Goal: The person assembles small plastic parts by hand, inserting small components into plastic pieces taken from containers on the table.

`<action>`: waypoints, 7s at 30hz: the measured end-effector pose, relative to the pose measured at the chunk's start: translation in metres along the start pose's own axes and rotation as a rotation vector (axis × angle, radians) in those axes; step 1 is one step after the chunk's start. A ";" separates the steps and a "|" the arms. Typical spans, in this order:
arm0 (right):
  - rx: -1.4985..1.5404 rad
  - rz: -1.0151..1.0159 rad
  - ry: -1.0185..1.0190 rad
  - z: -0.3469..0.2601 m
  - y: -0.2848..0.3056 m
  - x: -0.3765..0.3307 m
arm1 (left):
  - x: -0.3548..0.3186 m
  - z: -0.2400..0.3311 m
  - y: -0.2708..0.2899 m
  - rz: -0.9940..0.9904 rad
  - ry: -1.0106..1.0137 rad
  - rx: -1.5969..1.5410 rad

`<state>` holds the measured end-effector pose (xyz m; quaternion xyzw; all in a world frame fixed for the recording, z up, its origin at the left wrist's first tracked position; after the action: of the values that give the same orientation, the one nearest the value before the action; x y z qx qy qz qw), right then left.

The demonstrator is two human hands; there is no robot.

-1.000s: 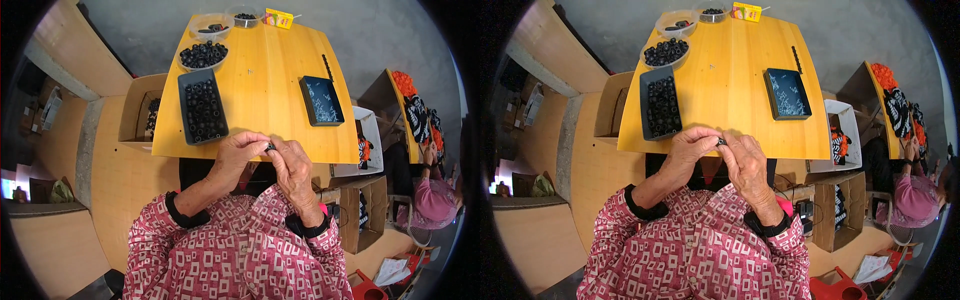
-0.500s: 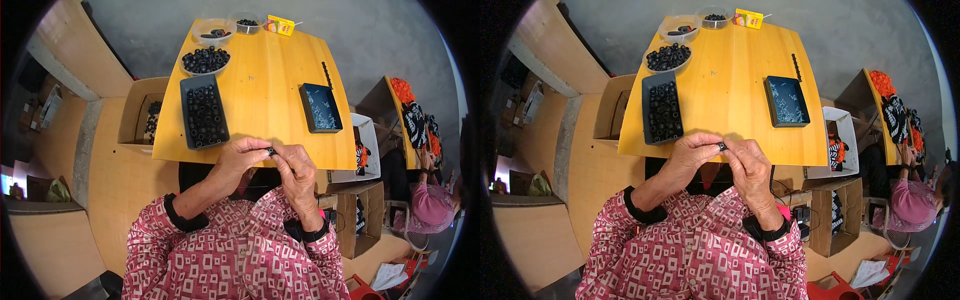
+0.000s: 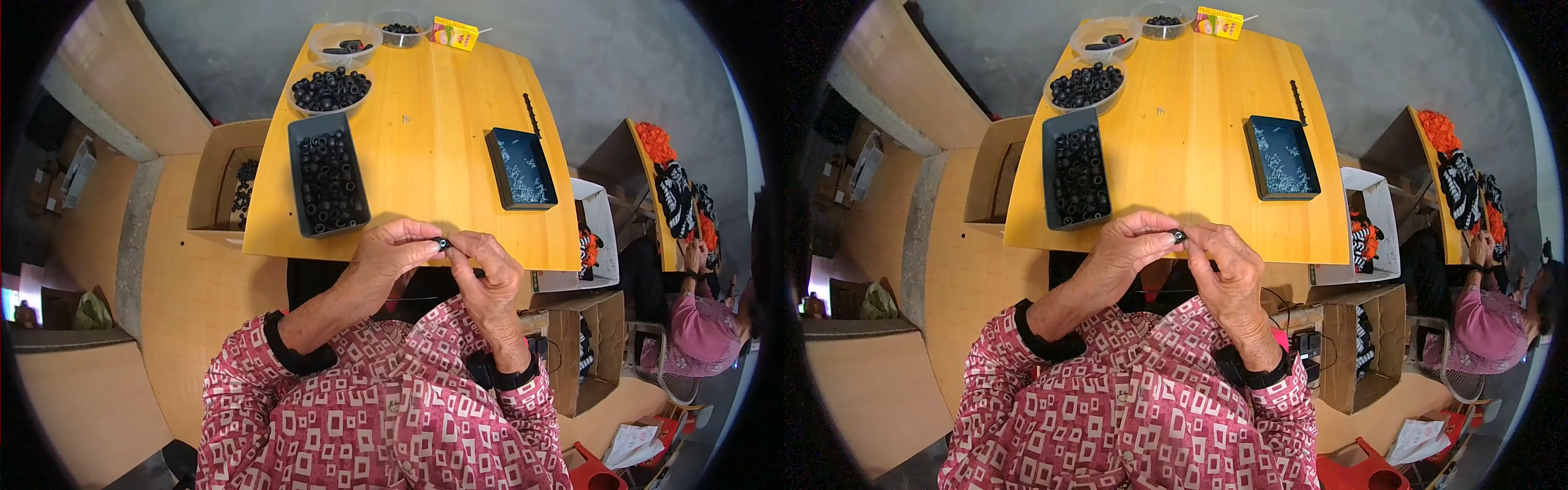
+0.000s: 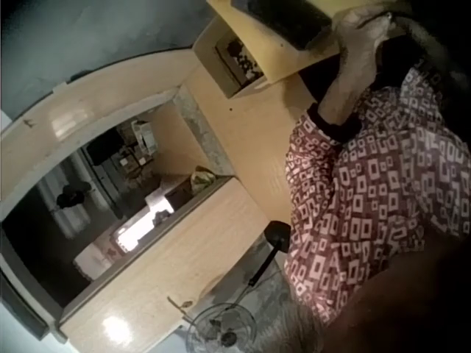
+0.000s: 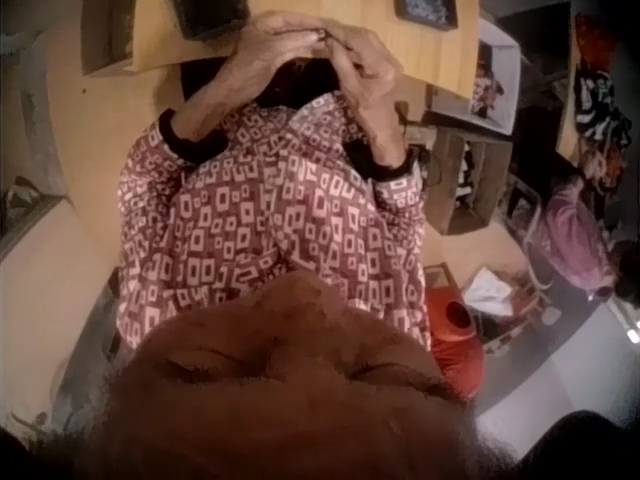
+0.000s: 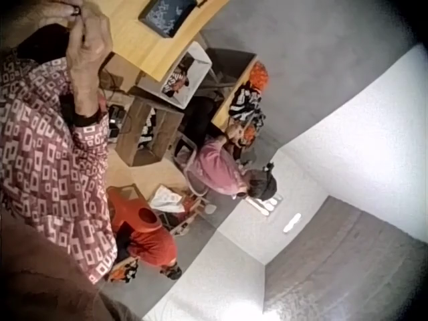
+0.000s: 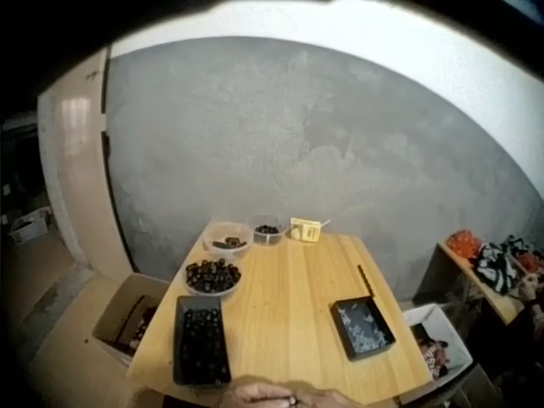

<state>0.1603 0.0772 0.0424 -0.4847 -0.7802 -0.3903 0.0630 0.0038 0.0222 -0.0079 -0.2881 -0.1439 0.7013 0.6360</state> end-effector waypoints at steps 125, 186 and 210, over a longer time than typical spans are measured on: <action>-0.071 0.162 0.184 0.018 -0.021 -0.011 | 0.006 -0.011 0.003 0.021 0.035 -0.259; 0.039 -0.083 0.041 -0.004 0.021 0.002 | 0.000 0.012 -0.009 -0.116 -0.147 0.264; -0.062 -0.088 0.120 -0.001 0.003 -0.005 | -0.001 0.010 -0.003 -0.039 -0.031 0.204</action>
<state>0.1649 0.0732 0.0425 -0.4271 -0.7833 -0.4450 0.0775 0.0004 0.0229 0.0018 -0.2083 -0.0872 0.7041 0.6732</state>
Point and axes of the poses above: each hand's wrist, its own x-axis towards the middle knuckle, its own y-axis out of the back of the hand, z = x × y, the point moved 2 cm from there along x, towards the middle knuckle, and after that the axes turned 1 degree about -z, right-handed, at the moved point
